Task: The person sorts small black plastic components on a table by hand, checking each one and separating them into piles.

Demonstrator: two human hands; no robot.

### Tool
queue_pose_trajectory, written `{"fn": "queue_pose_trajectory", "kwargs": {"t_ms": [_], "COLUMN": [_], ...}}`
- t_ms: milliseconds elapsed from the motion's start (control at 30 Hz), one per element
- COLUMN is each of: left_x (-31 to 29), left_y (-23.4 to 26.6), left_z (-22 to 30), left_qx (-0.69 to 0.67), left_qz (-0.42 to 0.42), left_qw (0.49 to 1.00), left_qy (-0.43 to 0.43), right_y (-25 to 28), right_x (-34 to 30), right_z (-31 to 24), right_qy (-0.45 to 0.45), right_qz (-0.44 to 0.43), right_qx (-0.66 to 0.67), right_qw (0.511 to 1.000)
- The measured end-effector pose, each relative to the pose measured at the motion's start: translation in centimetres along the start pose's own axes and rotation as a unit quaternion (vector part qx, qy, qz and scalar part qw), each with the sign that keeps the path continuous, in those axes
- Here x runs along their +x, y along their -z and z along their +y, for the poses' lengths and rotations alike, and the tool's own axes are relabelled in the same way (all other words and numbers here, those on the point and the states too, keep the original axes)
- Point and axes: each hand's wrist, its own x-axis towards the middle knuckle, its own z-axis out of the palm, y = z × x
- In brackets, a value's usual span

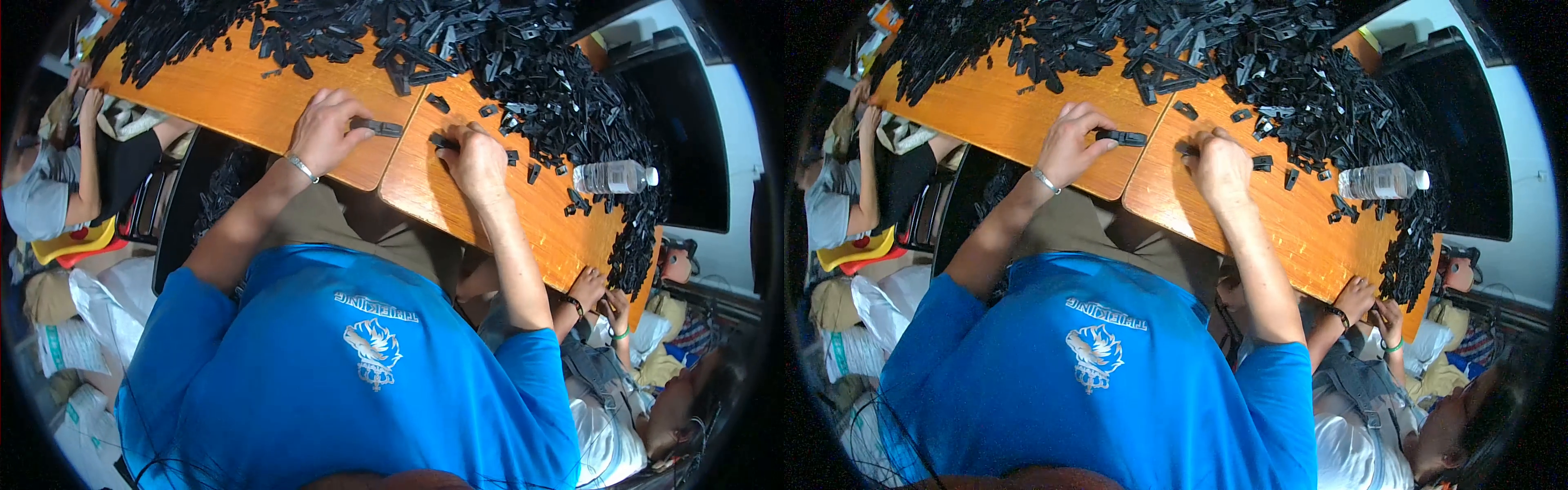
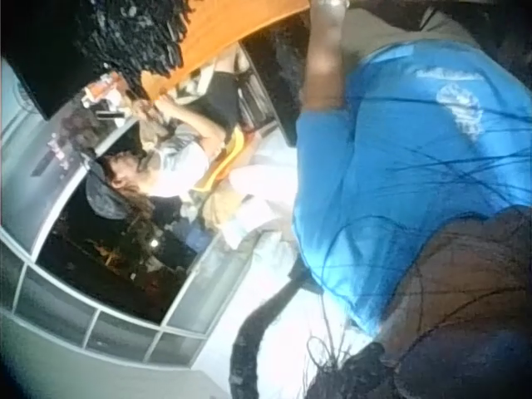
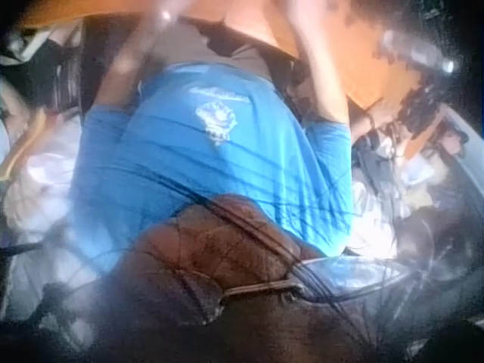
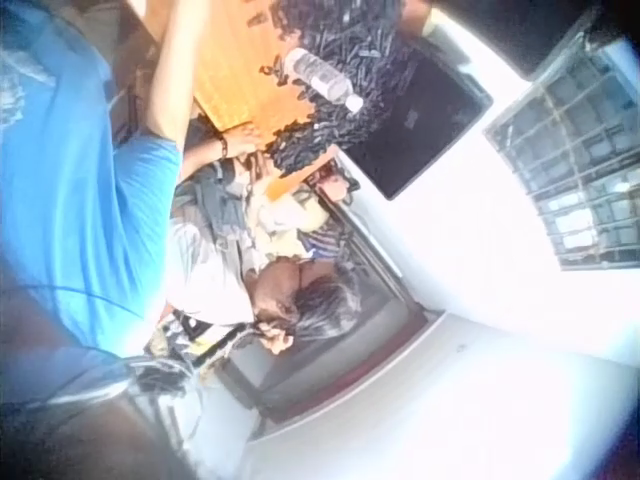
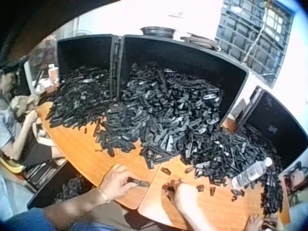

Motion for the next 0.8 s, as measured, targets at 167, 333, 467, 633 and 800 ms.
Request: {"fn": "queue_pose_trajectory", "kwargs": {"t_ms": [167, 333, 467, 633, 800], "left_x": [-0.2, -0.1, -0.3, 0.2, 0.4], "left_y": [0.1, -0.5, -0.6, -0.6, -1.0], "left_z": [-0.4, -0.3, -0.5, -0.2, -0.7], "left_qx": [0.04, 0.027, 0.03, 0.029, 0.028], "left_qz": [-0.016, -0.02, -0.006, -0.011, 0.003], "left_qw": [0.999, 0.999, 1.0, 1.0, 1.0], "left_qy": [0.003, 0.008, 0.0, 0.004, -0.002], "right_y": [-1.1, -2.6, -1.9, -3.0, -3.9], "right_x": [0.3, 1.6, 2.1, 2.7, 5.3], "right_z": [-2.0, -3.7, -3.3, -2.2, -3.2], "right_qy": [0.04, 0.106, 0.115, 0.168, 0.255], "right_qz": [0.057, 0.067, 0.027, 0.056, 0.033], "right_qx": [0.134, 0.116, 0.115, 0.138, 0.085], "right_qw": [0.988, 0.985, 0.986, 0.974, 0.963]}}
